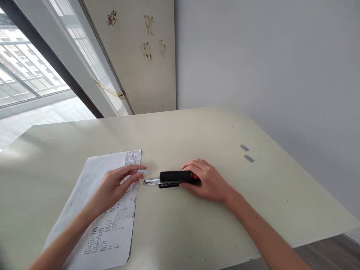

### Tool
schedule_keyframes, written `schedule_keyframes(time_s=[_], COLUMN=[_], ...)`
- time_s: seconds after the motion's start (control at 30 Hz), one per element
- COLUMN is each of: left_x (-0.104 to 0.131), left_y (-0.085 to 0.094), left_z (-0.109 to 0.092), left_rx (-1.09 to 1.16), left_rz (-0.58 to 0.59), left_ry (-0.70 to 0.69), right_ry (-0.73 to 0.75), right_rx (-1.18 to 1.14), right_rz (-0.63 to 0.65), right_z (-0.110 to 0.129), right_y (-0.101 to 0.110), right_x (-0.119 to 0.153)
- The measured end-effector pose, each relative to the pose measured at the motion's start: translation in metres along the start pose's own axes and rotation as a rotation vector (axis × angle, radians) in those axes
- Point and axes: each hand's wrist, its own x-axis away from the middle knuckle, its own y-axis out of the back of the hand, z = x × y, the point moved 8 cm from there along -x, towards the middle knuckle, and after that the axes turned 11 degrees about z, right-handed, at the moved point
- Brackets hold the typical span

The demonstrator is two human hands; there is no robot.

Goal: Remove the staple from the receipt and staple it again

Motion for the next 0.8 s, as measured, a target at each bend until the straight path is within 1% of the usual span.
schedule_keyframes(time_s=[0.17, 0.3, 0.43, 0.8], left_x=[0.007, 0.010, 0.010, 0.011], left_y=[-0.004, -0.012, -0.019, -0.022], left_z=[-0.008, -0.012, -0.016, -0.017], left_rx=[-0.109, -0.139, -0.144, -0.151], left_rz=[-0.020, 0.025, 0.064, 0.050], left_ry=[-0.110, -0.154, -0.162, -0.164], right_ry=[0.002, -0.004, -0.010, -0.022], right_rx=[-0.003, 0.000, 0.000, 0.009], right_rz=[0.002, 0.007, 0.018, 0.023], right_z=[0.000, 0.000, -0.001, -0.001], right_y=[0.000, 0.000, -0.001, -0.001], right_x=[0.000, 0.000, 0.000, -0.001])
